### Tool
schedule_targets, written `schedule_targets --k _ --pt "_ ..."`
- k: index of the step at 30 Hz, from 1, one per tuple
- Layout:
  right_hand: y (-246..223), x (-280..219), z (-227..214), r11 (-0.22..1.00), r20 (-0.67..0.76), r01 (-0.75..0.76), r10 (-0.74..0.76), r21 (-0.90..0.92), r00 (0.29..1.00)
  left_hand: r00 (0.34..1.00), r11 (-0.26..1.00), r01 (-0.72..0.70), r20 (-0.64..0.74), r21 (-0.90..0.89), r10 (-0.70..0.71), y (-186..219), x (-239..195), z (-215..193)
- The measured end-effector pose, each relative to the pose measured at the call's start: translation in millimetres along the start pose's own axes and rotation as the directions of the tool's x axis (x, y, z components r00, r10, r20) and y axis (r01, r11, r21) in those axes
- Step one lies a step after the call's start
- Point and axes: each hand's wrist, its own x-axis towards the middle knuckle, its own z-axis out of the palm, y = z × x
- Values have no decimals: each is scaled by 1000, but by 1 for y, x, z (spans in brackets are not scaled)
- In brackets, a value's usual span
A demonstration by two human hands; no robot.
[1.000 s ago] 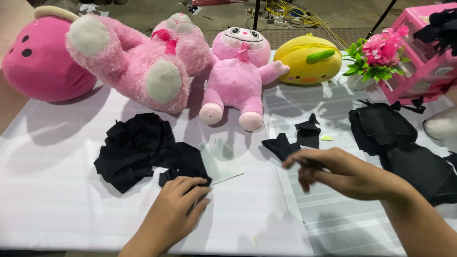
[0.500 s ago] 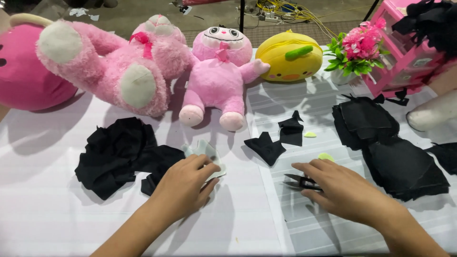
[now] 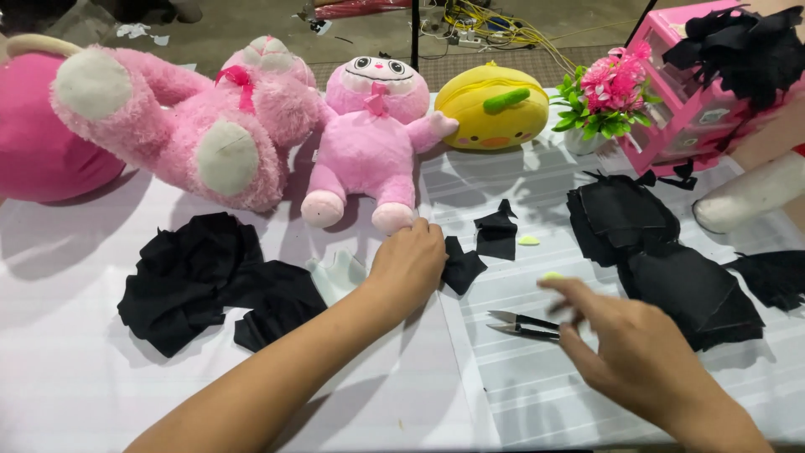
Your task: The person cuts black ribbon into pieces with scissors, then folds and pinches the cut pieces by hand to shape decorative bows, setting finished bows aside and stacking them near a pink rack on the table.
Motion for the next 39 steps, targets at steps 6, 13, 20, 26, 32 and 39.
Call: schedule_targets --k 6,13,20,26,32,39 --pt "10 7 -25 770 3 468 -520 434 854 997 988 -34 73 152 23 6 -2 3" --pt "-5 40 -20 806 -579 561 -370 189 727 953 760 -303 -168 -575 253 4 -24 -61" --pt "-30 85 -26 646 -587 661 -383 382 713 979 260 3 56 -966 198 -10 -33 -76" --pt "-52 105 -9 631 -678 585 -124 510 724 994 242 -105 -98 -965 38 -21 -37 -38" --pt "-57 111 16 571 -765 710 -207 412 610 985 290 -162 -170 -943 -3 -23 -40 -31" --pt "-64 119 38 382 -667 772 -392 508 633 981 283 -192 -193 -940 24 -27 -38 -27"
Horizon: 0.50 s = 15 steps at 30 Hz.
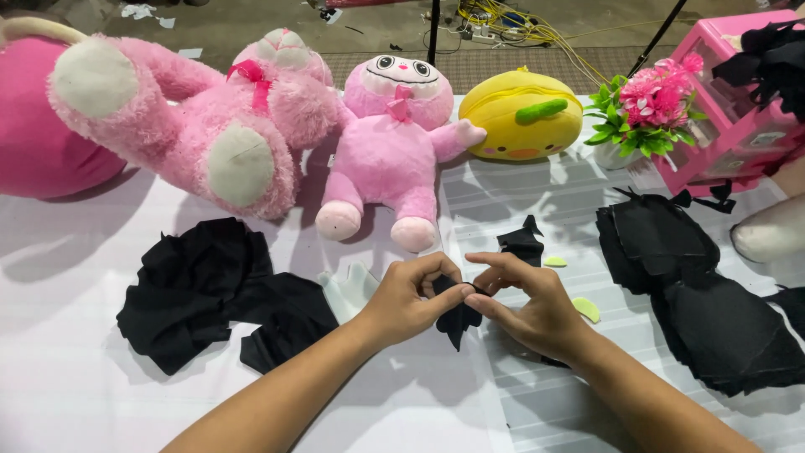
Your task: The person cuts black ribbon into pieces with scissors, then folds and pinches the cut pieces by hand to shape decorative bows, setting finished bows aside and stacking them near a pink rack on the table.
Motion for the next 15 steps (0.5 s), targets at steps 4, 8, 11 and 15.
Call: schedule_targets --k 4,8,11,15 --pt "6 0 -1 990 51 -63 57 129 997 1000 1000 -10 -26 8 10 0 1 -3" --pt "12 -2 0 982 21 -91 89 164 996 999 999 -2 -48 -32 1 -2 -1 -3" --pt "9 1 -4 984 -11 -67 70 168 998 995 997 -20 -96 -79 12 13 1 1" --pt "16 -3 -2 964 -12 -129 136 233 991 990 992 -22 -141 -127 4 -4 1 2"
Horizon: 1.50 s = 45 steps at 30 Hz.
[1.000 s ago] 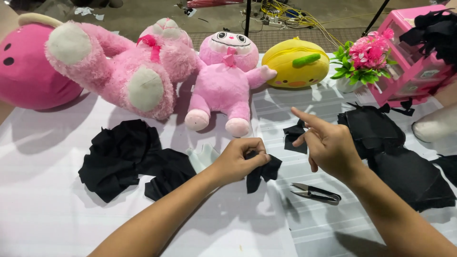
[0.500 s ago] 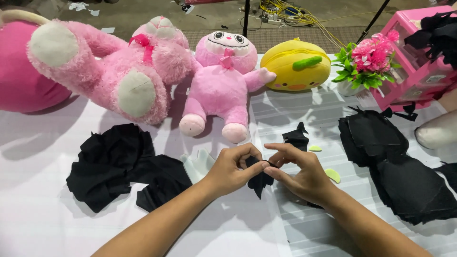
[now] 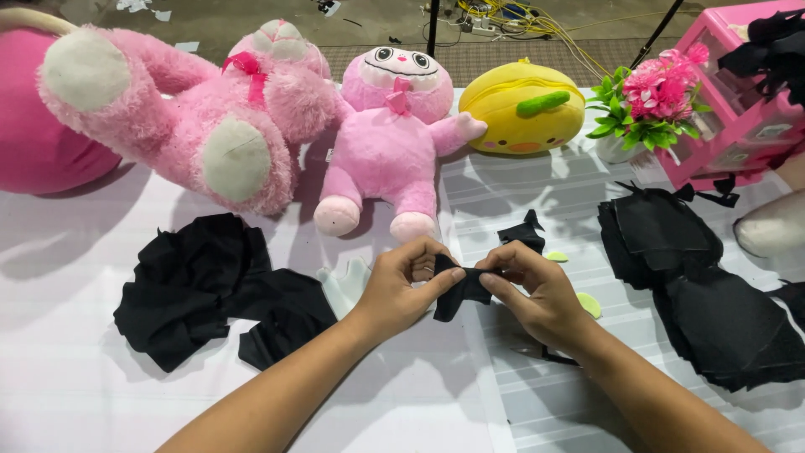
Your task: The person cuts black ribbon into pieces with scissors, then folds and pinches the cut pieces by hand to shape decorative bows, setting finished bows aside and stacking them near a pink rack on the table.
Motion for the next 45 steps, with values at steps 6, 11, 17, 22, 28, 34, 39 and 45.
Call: schedule_targets --k 6,11,17,22,28,34,39,45 --pt "17 -1 -2 979 32 -158 155 132 987 998 996 69 -4 -50 -69 -7 1 -2" --pt "3 6 -1 939 35 -217 215 268 976 996 993 87 -17 -85 -89 6 4 1" --pt "13 3 -3 927 5 -217 226 307 974 996 992 82 -34 -97 -86 0 4 0" --pt "42 -1 -11 924 -22 -212 231 317 973 995 992 86 -49 -90 -90 -15 5 -5" --pt "-3 5 -1 913 -41 -191 220 361 975 996 995 72 -40 -73 -75 -26 2 -6" --pt "-10 7 2 917 -67 -171 209 361 976 998 998 51 -34 -36 -52 -11 0 -3" --pt "-3 5 0 940 -89 -160 195 301 977 999 992 -29 -30 123 33 11 0 2" --pt "-22 11 -6 977 -167 -106 138 184 976 991 935 -112 111 338 78 58 14 3"
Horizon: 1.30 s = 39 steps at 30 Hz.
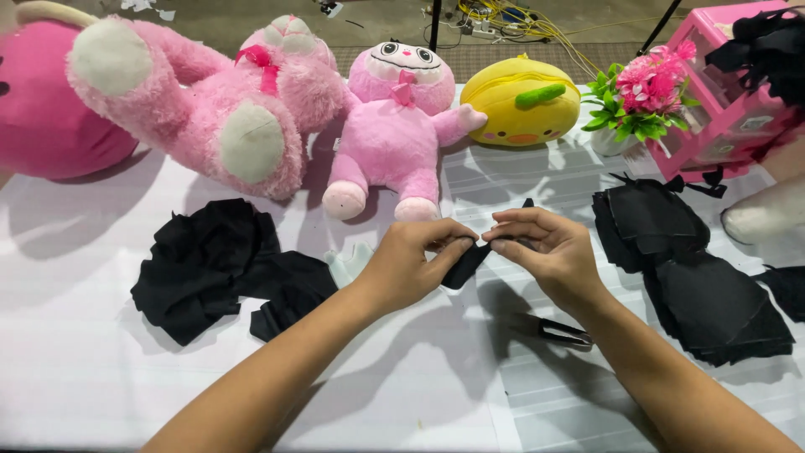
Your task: The person cuts black ribbon into pieces with scissors, then folds and pinches the cut pieces by hand to shape decorative bows, setting finished bows aside and stacking them near a pink rack on the table.
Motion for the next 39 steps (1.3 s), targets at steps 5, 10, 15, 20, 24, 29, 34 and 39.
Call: schedule_targets --k 5,10,15,20,24,29,34,39 --pt "-13 1 0 998 26 -1 3 -67 1000 1000 991 29 7 131 -30 23 3 -13" --pt "-23 -4 -9 995 47 7 -2 -98 999 999 991 38 -16 129 -37 35 3 -11" --pt "-50 -28 -22 995 4 74 -74 -62 997 998 998 60 9 29 -61 47 8 7" --pt "-69 -75 -46 988 -67 137 -142 -71 988 985 984 132 128 -120 -117 55 3 56" --pt "-65 -113 -95 941 -213 115 -189 -319 958 980 976 107 185 -188 -71 71 15 102" --pt "-79 -133 -153 774 -362 -47 -241 -631 901 956 921 222 259 -320 -140 82 49 170" --pt "-74 -134 -197 756 -456 -232 -99 -613 884 881 851 412 383 -325 -279 77 68 214" --pt "-56 -97 -225 661 -440 -339 16 -669 898 865 846 470 324 -253 -383 57 90 244"
